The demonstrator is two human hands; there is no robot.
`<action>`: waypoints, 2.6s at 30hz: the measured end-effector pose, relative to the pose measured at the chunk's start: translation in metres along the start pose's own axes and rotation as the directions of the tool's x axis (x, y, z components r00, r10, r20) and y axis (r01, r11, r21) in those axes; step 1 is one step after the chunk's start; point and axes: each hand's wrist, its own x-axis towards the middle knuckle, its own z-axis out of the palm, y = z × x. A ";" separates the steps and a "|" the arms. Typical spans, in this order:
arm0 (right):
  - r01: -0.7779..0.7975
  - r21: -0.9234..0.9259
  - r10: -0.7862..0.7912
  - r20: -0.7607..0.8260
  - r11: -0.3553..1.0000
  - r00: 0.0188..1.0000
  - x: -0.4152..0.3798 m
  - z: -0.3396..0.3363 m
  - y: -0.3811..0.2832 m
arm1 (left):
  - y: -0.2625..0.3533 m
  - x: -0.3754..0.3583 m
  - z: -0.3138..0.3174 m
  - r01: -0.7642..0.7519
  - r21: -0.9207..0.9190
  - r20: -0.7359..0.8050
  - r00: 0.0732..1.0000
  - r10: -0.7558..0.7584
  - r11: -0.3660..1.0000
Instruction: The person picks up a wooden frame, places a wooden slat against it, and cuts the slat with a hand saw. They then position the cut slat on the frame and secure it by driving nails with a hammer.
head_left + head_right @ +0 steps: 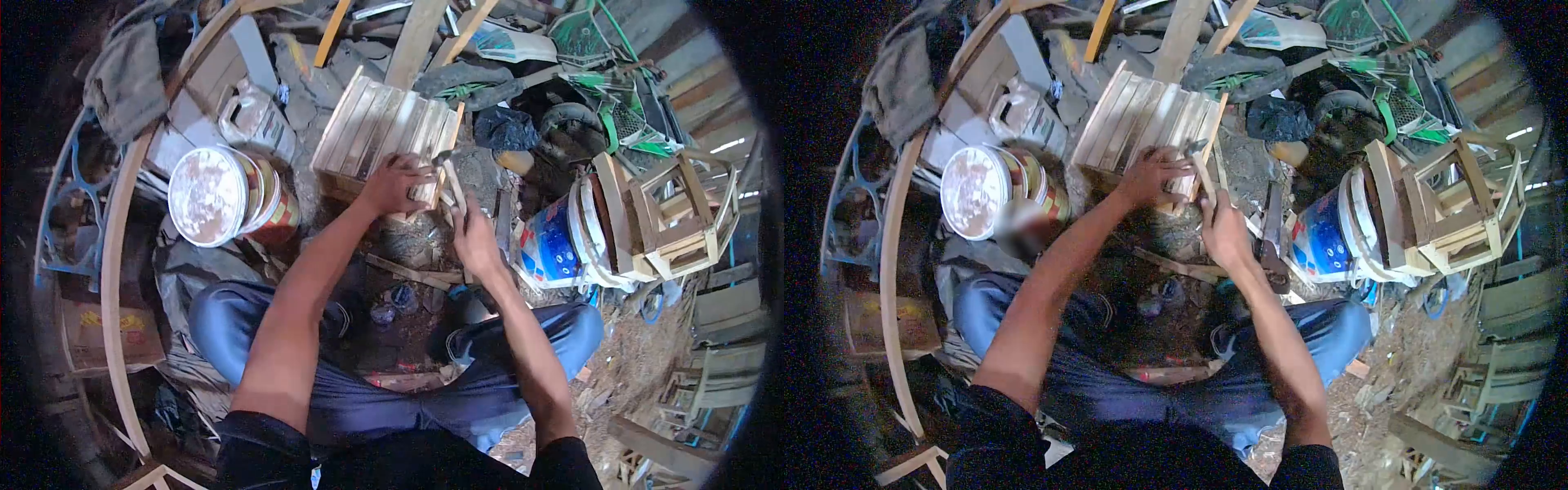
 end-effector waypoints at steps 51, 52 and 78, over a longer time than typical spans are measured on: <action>0.048 -0.236 -0.038 0.047 0.971 0.998 -0.009 0.015 0.010 | -0.009 -0.002 0.010 -0.106 -0.022 -0.106 0.989 0.103 0.994; 0.104 -0.290 -0.083 0.084 0.951 0.993 -0.008 0.021 0.029 | -0.009 0.000 0.009 -0.106 -0.020 -0.142 0.985 0.102 0.994; 0.019 -0.243 -0.003 0.064 0.970 0.998 -0.022 -0.002 -0.022 | -0.015 -0.002 0.013 -0.158 0.001 -0.157 0.975 0.156 0.987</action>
